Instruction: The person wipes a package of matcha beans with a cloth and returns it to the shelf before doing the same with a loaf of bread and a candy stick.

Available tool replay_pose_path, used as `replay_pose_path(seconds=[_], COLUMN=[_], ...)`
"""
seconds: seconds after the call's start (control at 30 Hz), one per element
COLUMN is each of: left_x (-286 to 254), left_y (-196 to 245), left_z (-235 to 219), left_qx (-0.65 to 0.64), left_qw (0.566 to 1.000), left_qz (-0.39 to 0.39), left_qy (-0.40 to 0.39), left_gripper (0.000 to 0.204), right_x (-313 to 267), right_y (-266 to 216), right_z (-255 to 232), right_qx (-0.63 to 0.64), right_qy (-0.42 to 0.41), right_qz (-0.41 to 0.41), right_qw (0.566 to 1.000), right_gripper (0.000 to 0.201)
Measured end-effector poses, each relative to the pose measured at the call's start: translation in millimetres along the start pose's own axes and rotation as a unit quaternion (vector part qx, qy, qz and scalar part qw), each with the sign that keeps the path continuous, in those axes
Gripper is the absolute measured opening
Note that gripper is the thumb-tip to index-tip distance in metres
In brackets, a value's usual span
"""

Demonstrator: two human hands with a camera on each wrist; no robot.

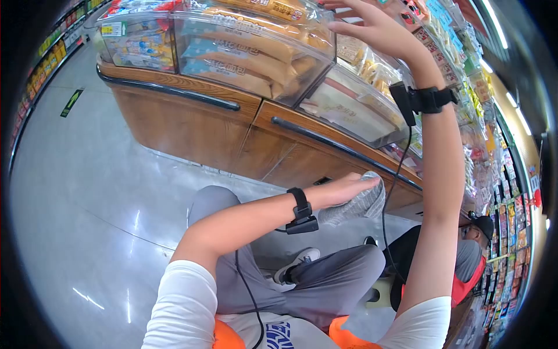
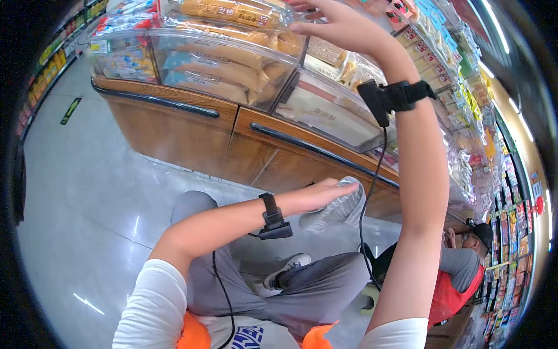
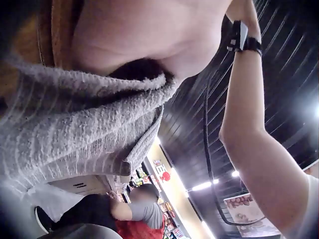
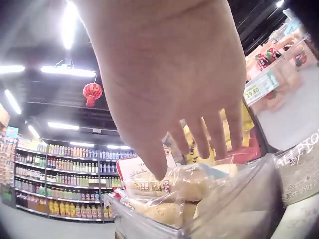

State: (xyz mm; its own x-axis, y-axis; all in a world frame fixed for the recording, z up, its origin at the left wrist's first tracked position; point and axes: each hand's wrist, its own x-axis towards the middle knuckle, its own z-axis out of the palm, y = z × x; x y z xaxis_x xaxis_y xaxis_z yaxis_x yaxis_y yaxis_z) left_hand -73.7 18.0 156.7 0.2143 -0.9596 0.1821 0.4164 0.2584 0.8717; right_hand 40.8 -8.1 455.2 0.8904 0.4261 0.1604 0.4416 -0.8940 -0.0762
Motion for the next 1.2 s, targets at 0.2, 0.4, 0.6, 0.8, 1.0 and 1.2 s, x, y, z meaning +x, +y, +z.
replay_pose_path(seconds=[0.2,0.4,0.6,0.8,1.0,1.2], left_x=[6,-10,-7,-16,-31,-52], left_y=[-4,27,36,50,66,83], left_z=[-4,-3,-12,-25,-40,-47], left_qx=[0.018,0.096,0.076,-0.001,0.175,0.177], left_qw=[1.0,0.995,0.996,1.0,0.976,0.979], left_qz=[-0.003,-0.04,0.044,0.014,0.087,0.0], left_qy=[0.015,-0.004,0.016,0.009,0.095,0.099], left_gripper=[0.061,0.059,0.054,0.049,0.055,0.058], right_x=[48,94,84,27,-100,-205], right_y=[-1,43,12,21,9,-1], right_z=[31,66,56,37,36,96], right_qx=[0.005,-0.014,-0.102,-0.172,-0.032,0.219], right_qy=[0.038,0.097,0.111,0.305,0.384,0.452], right_qz=[-0.062,-0.043,0.039,-0.023,0.039,0.074], right_qw=[0.997,0.994,0.988,0.937,0.922,0.862], right_gripper=[0.071,0.088,0.081,0.066,0.059,0.053])
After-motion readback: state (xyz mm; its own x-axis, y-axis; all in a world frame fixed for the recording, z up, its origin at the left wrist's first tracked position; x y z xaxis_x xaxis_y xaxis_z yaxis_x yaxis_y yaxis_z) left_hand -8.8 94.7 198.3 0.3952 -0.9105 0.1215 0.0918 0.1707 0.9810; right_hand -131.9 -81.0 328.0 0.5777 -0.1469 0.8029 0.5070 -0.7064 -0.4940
